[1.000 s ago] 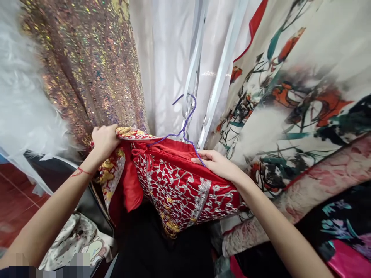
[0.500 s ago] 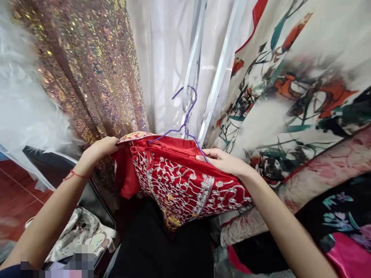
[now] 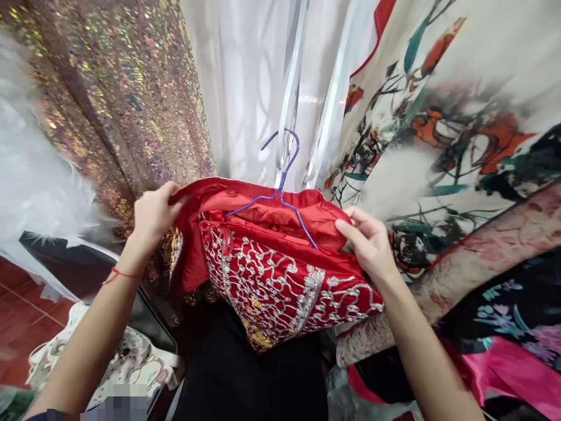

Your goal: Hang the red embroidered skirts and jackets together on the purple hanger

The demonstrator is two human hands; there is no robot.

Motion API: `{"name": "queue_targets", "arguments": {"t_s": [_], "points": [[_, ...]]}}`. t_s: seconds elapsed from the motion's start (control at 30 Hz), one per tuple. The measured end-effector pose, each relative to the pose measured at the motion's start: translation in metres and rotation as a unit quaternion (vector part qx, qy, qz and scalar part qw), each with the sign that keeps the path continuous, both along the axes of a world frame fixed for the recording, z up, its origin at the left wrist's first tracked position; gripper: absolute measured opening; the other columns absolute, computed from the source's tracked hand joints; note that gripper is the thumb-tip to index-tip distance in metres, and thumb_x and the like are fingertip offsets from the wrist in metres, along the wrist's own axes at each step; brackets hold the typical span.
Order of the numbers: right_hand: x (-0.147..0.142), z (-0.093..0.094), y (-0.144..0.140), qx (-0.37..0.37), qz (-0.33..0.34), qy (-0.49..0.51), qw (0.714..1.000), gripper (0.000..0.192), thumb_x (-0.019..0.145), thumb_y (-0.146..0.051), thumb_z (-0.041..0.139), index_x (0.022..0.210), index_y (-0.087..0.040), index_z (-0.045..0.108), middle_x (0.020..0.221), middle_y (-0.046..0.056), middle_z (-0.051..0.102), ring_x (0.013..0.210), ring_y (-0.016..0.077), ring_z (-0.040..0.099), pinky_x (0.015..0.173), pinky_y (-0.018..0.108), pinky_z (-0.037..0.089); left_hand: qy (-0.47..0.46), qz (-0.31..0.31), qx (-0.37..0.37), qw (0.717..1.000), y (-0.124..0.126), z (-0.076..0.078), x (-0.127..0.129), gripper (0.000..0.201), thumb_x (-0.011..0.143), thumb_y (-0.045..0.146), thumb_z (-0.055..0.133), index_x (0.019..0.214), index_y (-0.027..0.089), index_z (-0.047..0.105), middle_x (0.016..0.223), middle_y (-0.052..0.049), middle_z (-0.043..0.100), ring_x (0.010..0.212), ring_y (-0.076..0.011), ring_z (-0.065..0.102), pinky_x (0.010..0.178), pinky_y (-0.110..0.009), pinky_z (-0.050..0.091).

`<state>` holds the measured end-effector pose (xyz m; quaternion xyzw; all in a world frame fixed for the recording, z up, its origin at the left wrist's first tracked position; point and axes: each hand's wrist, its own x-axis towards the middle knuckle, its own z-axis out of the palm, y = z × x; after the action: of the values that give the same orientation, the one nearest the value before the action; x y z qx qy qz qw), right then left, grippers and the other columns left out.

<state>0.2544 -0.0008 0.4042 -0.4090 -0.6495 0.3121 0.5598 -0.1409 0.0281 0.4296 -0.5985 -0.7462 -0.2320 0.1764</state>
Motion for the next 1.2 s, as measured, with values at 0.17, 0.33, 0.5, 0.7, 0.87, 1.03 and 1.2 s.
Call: {"name": "queue_targets", "arguments": {"t_s": [0.17,0.33,0.5,0.7,0.87,1.03,1.2], "points": [[-0.006,-0.013,-0.029,-0.076,-0.007,-0.188,0.979,0.035,0.090,-0.058,0.059,0.081,-0.024,0.056,0.074,-0.001,0.056,0.068,0.0157,0.050,0.064,0.027,0.043,-0.080,-0.124,0.008,0.989,0.008,-0.035,0.010,0.039,0.099,0.045,0.048,0.126,0.019,0.060,0.101,-0.011,0.078,0.092,-0.0274,0.074,0.079,-0.032,0.053],[-0.021,-0.012,-0.029,-0.043,-0.058,-0.291,0.954,0.033,0.095,-0.055,0.050,0.089,-0.023,0.058,0.082,0.001,0.062,0.076,0.0175,0.057,0.075,0.028,0.045,-0.175,-0.299,0.064,0.936,0.017,-0.046,0.016,0.050,0.098,0.035,0.049,0.147,0.026,0.047,0.136,-0.006,0.067,0.118,-0.0242,0.068,0.103,-0.037,0.052],[-0.034,-0.012,-0.017,-0.040,-0.127,-0.346,0.929,0.031,0.097,-0.051,0.045,0.098,-0.024,0.061,0.090,0.006,0.072,0.079,0.0214,0.065,0.077,0.031,0.048,-0.223,-0.327,0.005,0.918,0.019,-0.046,0.013,0.054,0.096,0.037,0.053,0.148,0.026,0.047,0.137,-0.008,0.066,0.126,-0.0284,0.063,0.107,-0.042,0.050],[-0.040,-0.019,-0.010,-0.018,-0.203,-0.327,0.923,0.034,0.096,-0.050,0.045,0.104,-0.026,0.068,0.096,0.007,0.076,0.080,0.0251,0.070,0.078,0.033,0.049,-0.277,-0.148,-0.043,0.948,0.020,-0.039,-0.004,0.071,0.086,0.046,0.066,0.146,0.014,0.047,0.110,-0.015,0.077,0.106,-0.0333,0.072,0.094,-0.042,0.055],[-0.031,-0.009,-0.010,-0.090,-0.102,-0.292,0.947,0.041,0.094,-0.058,0.047,0.096,-0.021,0.065,0.079,0.002,0.069,0.072,0.0180,0.061,0.071,0.027,0.048,-0.169,-0.071,-0.125,0.975,0.039,-0.031,-0.002,0.054,0.089,0.054,0.054,0.133,0.024,0.063,0.116,-0.016,0.075,0.106,-0.0394,0.069,0.081,-0.044,0.053],[-0.019,-0.001,0.001,-0.245,0.090,-0.252,0.932,0.056,0.081,-0.073,0.056,0.075,-0.019,0.070,0.077,0.002,0.071,0.071,0.0208,0.062,0.067,0.030,0.051,-0.210,0.024,-0.059,0.976,0.042,-0.046,-0.008,0.051,0.092,0.048,0.042,0.126,0.023,0.071,0.111,-0.018,0.075,0.106,-0.0415,0.068,0.080,-0.048,0.050],[-0.018,0.000,0.009,-0.272,0.191,-0.212,0.919,0.062,0.073,-0.078,0.062,0.094,-0.021,0.078,0.088,0.004,0.076,0.094,0.0281,0.068,0.088,0.040,0.056,-0.228,0.036,0.177,0.957,0.017,-0.024,-0.023,0.050,0.091,0.033,0.043,0.136,0.027,0.064,0.121,-0.002,0.073,0.107,-0.0296,0.069,0.089,-0.040,0.050]]}}
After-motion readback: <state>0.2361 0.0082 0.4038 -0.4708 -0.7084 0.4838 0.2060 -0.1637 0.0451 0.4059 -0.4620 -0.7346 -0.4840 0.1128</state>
